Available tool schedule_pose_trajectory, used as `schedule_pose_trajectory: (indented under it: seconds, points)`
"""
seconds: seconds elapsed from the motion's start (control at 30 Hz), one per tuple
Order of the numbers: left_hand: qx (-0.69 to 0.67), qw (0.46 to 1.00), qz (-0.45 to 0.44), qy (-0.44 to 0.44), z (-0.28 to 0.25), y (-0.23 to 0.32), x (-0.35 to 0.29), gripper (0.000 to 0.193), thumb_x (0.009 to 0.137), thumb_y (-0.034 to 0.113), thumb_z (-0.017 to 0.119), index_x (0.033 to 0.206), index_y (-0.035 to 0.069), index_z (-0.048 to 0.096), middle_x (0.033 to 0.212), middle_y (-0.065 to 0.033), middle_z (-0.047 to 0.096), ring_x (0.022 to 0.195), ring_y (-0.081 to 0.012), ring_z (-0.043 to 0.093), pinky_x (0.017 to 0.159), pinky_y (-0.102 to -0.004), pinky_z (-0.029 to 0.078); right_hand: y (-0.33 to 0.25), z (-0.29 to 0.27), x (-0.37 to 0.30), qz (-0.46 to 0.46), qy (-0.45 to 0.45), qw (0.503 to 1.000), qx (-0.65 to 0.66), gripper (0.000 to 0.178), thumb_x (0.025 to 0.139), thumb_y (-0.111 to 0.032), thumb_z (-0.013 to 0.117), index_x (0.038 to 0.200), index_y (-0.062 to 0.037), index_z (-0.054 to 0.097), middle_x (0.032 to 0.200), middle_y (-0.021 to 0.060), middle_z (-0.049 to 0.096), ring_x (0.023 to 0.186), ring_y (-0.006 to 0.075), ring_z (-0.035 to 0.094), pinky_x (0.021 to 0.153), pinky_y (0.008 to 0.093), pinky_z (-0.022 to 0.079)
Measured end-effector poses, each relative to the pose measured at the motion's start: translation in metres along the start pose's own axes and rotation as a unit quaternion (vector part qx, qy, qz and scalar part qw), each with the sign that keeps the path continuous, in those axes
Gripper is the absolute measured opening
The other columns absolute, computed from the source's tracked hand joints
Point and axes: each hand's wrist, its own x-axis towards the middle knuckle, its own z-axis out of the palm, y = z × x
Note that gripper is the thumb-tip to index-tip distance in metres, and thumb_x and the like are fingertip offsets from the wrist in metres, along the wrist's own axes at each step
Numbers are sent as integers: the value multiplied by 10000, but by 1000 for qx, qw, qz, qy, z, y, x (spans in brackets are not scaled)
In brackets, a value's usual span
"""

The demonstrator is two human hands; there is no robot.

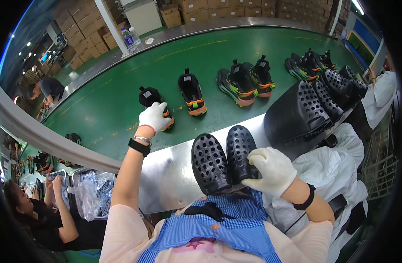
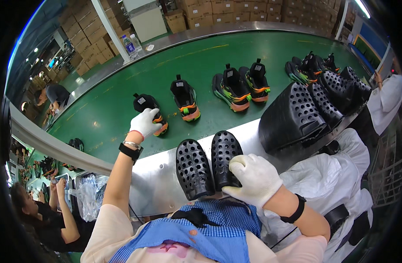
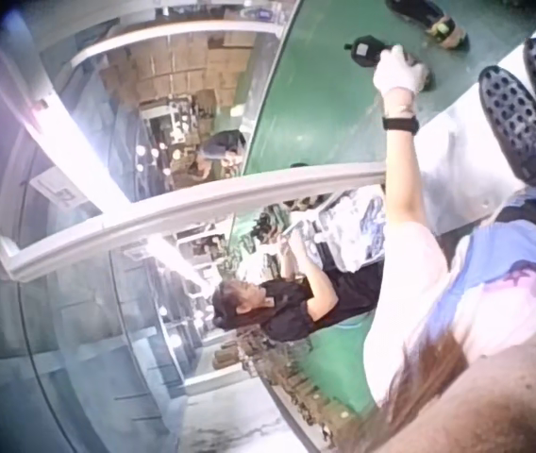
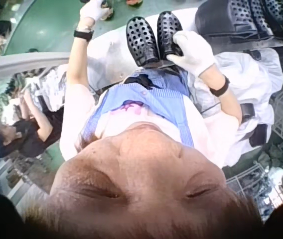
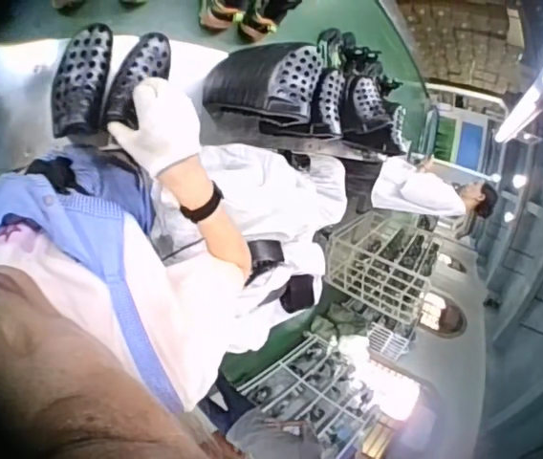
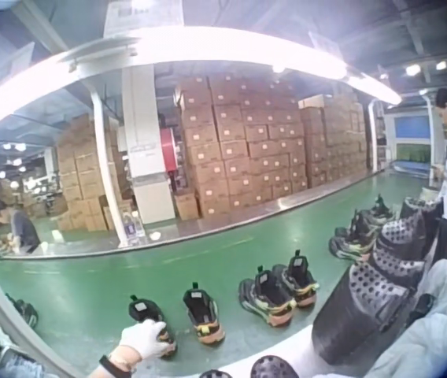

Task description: The worker is assembling shoe components on a factory production line, specifically inserting internal plastic structural components into shoe uppers.

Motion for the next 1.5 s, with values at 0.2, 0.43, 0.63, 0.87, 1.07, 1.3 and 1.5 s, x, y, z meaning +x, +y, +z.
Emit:
schedule_pose_trajectory:
  seconds: [0.2,0.43,0.63,0.87,1.07,1.3,1.5]
  points:
    - [-169,975,134,51,-15,39,-19,488,814,326,675,1240,93,629,1018,-118,640,863,-267,628,798,-361,511,-6,4,-6,76,4,997,-10,355,668,-274,790,921,-79,635,918,87,638,854,294,623,765,391,520]
    - [-270,937,208,77,-19,63,-28,381,845,246,652,1157,27,655,1029,-167,653,929,-329,642,842,-371,499,-5,1,0,129,-8,992,13,483,686,-295,763,1098,-74,640,1077,112,636,971,305,621,847,389,522]
    - [-308,927,213,32,-15,77,-30,355,844,229,655,1139,31,659,1021,-171,657,923,-332,645,830,-373,503,1,-4,0,128,-24,991,18,525,657,-310,772,1108,-76,643,1054,114,629,972,303,624,854,391,520]
    - [-337,907,247,49,-9,76,-36,303,820,120,694,1099,4,677,1026,-168,684,935,-276,676,836,-335,518,0,-12,5,139,-96,983,70,615,604,-338,829,1109,-50,628,1067,144,619,1004,320,618,879,387,506]
    - [-518,831,184,-80,-37,74,-46,493,846,38,604,1325,-49,524,1212,-127,628,1110,-201,610,980,-309,456,-4,-41,9,94,-20,984,151,634,602,-313,823,1108,2,607,1032,181,614,948,307,635,828,351,530]
    - [-753,537,309,-220,-49,82,-42,1009,823,760,501,1441,-25,359,1435,-122,463,1304,-270,466,1133,-416,338,-20,-39,75,-90,161,967,179,579,579,-188,830,1071,-13,581,1036,170,566,1026,350,569,882,388,497]
    - [-836,426,290,-189,-61,88,-46,626,1000,456,461,1423,1,390,1407,-123,478,1309,-248,456,1134,-405,327,-14,-33,114,-109,93,974,175,610,644,-246,760,1159,31,588,1094,220,597,1091,358,583,914,390,493]
